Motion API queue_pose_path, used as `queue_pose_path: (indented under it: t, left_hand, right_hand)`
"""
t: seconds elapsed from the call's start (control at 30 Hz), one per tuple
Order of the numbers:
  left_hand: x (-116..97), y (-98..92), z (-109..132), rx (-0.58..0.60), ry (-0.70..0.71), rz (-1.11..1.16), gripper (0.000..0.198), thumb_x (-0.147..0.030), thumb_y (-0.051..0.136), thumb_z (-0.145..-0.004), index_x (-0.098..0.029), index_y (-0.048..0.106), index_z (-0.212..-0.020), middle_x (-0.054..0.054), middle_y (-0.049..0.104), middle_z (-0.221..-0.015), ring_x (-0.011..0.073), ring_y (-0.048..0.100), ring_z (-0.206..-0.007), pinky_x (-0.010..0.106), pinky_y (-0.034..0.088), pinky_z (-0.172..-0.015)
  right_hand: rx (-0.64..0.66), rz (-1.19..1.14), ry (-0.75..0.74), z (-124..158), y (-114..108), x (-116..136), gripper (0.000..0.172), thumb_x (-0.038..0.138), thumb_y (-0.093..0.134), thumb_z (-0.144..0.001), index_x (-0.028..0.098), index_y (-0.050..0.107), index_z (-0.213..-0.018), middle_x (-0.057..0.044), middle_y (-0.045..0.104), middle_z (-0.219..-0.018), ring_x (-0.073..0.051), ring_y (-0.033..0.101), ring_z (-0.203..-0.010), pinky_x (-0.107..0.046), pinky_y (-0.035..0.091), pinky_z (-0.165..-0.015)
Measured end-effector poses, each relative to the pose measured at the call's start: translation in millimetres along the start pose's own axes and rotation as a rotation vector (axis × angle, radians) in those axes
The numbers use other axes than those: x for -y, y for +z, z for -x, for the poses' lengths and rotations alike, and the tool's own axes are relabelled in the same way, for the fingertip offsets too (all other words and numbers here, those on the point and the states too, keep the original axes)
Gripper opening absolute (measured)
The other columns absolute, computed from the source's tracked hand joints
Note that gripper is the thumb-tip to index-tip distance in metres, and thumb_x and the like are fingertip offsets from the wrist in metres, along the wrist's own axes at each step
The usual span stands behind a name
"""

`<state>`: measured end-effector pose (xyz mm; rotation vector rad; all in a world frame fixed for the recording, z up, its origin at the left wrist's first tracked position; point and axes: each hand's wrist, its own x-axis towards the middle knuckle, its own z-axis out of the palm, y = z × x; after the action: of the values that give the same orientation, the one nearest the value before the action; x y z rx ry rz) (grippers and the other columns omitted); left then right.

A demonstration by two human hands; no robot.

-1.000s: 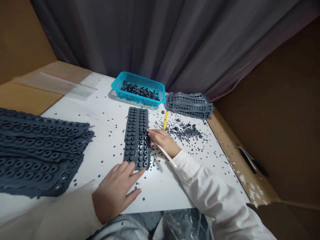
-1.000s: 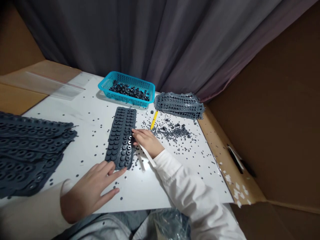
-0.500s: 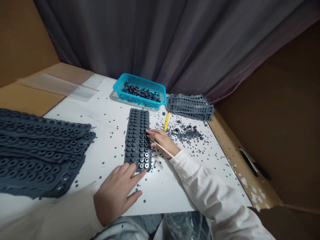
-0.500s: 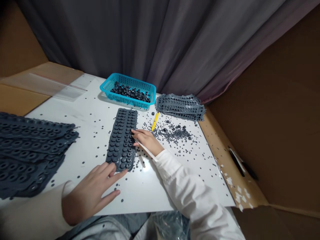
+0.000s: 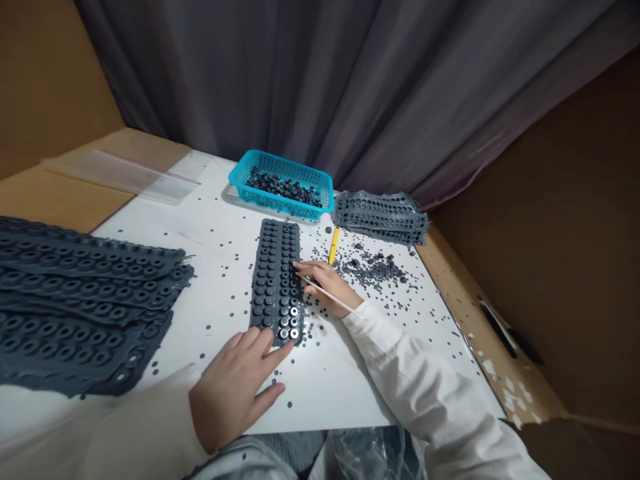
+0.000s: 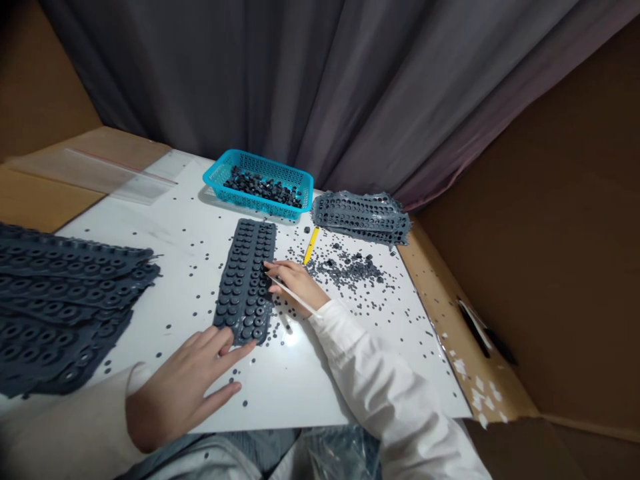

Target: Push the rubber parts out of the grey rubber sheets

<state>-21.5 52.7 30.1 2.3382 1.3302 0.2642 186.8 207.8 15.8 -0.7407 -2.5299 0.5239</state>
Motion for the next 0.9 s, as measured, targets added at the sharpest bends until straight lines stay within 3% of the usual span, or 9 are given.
queue_pose_path:
  t: [0.23,0.37,0.6,0.9]
  left_hand:
    - [-1,-2.7,-1,0.034,-0.017,-0.008,0.043,-0.027,0.052,-0.085,-0.026,0.049,-0.128,0.007,0.051,-0.101,0.0258,0.045,-0.093,0.042,0.039,-0.08]
    - [-2,-4.3,-2,0.027,-0.006,-0.017,0.042,-0.027,0.052,-0.086,-0.026,0.05,-0.127,0.007,0.051,-0.1,0.0249,0.046,-0.092,0.04,0.039,-0.08]
    - [-3,-3.8,-2,0.026,-0.031,-0.013,0.042,-0.027,0.052,-0.085,-0.026,0.051,-0.126,0.007,0.052,-0.1,0.0247,0.046,-0.092,0.04,0.039,-0.08]
    - [-2,-3.1,-1,0.007,-0.022,-0.022,0.042,-0.027,0.053,-0.085,-0.027,0.05,-0.127,0.006,0.052,-0.099,0.0248,0.046,-0.092,0.039,0.038,-0.079]
  right_hand:
    - [-0.003,0.21,0.038,-6,-3,-8,0.042,0.045,0.032,-0.094,0.015,0.053,-0.114,-0.017,0.055,-0.124,-0.024,0.052,-0.113,-0.044,0.045,-0.094]
    - [-0.055,0.128,0.092,-8,-7,-12,0.047,0.051,0.029,-0.092,0.014,0.052,-0.111,-0.018,0.055,-0.124,-0.025,0.052,-0.112,-0.045,0.045,-0.094]
    - [0.001,-0.066,0.026,-1,-3,-1,0.048,0.055,0.031,-0.09,0.018,0.052,-0.111,-0.014,0.054,-0.127,-0.023,0.049,-0.117,-0.044,0.044,-0.096]
    - [0.034,0.063,-0.02,-1,-2,-1,0.048,0.051,0.032,-0.091,0.015,0.052,-0.114,-0.015,0.056,-0.125,-0.023,0.051,-0.115,-0.041,0.045,-0.096]
